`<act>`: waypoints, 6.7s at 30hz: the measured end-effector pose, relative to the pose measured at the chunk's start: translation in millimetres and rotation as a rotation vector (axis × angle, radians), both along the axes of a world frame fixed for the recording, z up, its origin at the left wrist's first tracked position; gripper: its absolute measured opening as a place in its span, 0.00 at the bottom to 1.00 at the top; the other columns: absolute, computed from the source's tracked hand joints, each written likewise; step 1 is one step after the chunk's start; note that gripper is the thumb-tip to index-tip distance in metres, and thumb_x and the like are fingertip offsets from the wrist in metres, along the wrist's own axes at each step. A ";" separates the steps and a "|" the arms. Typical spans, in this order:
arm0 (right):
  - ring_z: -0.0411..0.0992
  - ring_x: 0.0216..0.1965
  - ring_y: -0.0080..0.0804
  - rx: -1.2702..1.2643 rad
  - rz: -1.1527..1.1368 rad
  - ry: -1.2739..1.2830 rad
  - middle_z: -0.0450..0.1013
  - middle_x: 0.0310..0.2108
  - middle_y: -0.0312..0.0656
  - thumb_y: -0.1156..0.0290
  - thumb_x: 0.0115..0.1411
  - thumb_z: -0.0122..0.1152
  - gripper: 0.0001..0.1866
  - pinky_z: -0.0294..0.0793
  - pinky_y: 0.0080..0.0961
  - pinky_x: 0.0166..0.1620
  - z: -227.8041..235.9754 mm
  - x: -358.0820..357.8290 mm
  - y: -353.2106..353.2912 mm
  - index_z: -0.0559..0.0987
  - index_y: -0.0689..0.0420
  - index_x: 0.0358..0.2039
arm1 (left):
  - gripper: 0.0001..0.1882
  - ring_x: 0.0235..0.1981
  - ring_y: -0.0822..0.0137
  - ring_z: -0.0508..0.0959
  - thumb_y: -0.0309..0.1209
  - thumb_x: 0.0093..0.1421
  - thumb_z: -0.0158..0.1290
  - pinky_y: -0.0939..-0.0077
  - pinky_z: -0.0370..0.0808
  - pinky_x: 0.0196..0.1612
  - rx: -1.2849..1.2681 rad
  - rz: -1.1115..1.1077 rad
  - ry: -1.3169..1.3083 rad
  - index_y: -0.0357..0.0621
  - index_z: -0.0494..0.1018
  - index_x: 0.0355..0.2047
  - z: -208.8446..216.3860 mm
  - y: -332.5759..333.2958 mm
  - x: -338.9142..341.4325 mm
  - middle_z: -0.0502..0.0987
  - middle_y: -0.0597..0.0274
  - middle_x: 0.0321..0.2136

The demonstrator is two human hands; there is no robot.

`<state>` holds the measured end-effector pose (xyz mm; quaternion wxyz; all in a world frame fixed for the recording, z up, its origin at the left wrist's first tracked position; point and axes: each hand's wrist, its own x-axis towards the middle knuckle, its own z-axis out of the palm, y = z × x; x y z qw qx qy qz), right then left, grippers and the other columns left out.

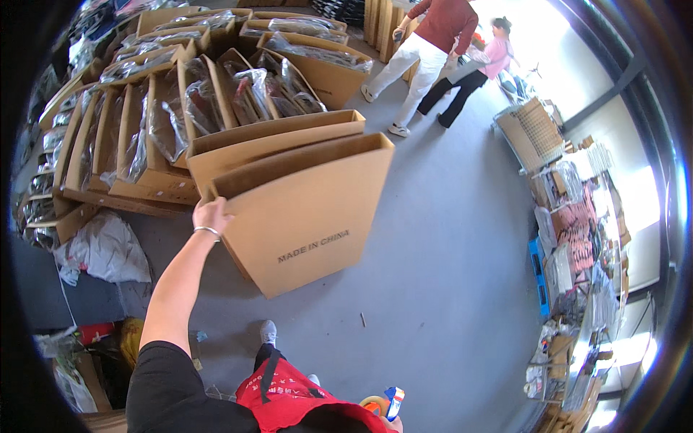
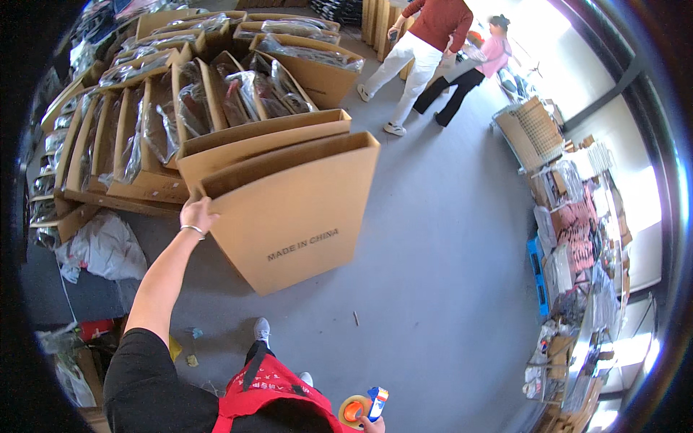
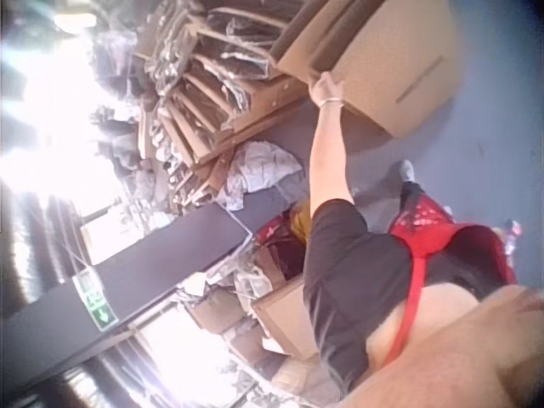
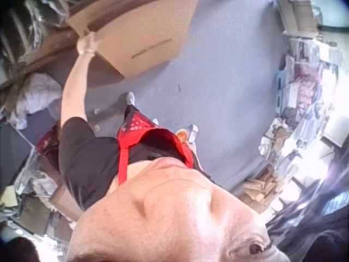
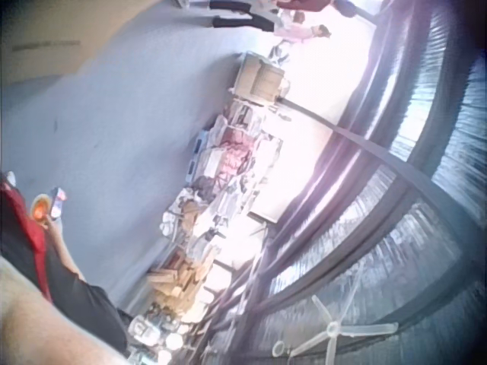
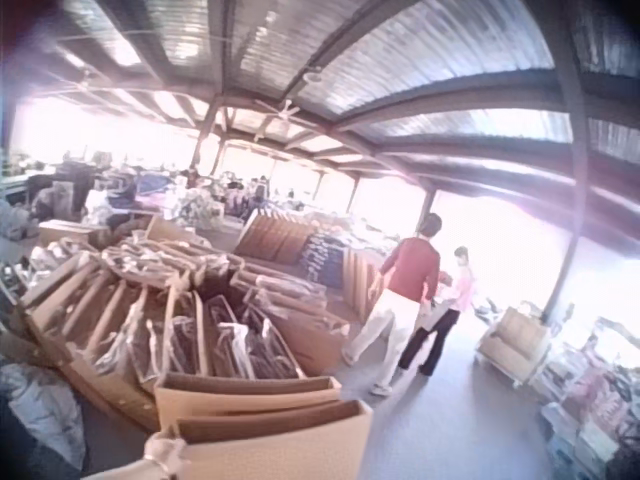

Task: The person assembles flat cardboard sheets into boxes by folding and sealing them with a tape dispenser. The person repeatedly picks up sheets, folds them into box shapes, and applies tape to secure the seams. Finished boxes are placed on a nearby stack.

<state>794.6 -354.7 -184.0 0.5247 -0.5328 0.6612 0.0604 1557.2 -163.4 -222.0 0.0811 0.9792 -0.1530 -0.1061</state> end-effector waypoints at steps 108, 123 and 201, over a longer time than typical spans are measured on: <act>0.67 0.60 0.56 0.275 2.203 0.038 0.67 0.56 0.59 0.32 0.43 0.77 0.51 0.67 0.43 0.62 117.4 -372.4 120.4 0.78 0.48 0.63 | 0.34 0.24 0.73 0.70 0.22 0.58 0.49 0.78 0.63 0.19 -1.083 1.559 -0.227 0.54 0.59 0.66 117.0 551.9 -1058.7 0.74 0.63 0.33; 0.67 0.61 0.53 0.391 1.939 0.132 0.68 0.61 0.54 0.35 0.48 0.76 0.45 0.65 0.44 0.66 86.5 -400.5 55.3 0.78 0.42 0.65 | 0.15 0.35 0.64 0.83 0.21 0.61 0.49 0.69 0.82 0.33 -1.140 1.391 0.164 0.41 0.75 0.48 31.2 649.9 -1096.3 0.81 0.59 0.39; 0.75 0.50 0.51 -0.460 2.138 -0.528 0.76 0.44 0.52 0.56 0.61 0.69 0.13 0.76 0.39 0.53 92.0 -123.7 171.5 0.89 0.44 0.44 | 0.50 0.70 0.52 0.67 0.51 0.53 0.65 0.52 0.61 0.74 -0.330 -0.371 -0.266 0.38 0.61 0.71 20.0 358.6 -987.1 0.67 0.48 0.68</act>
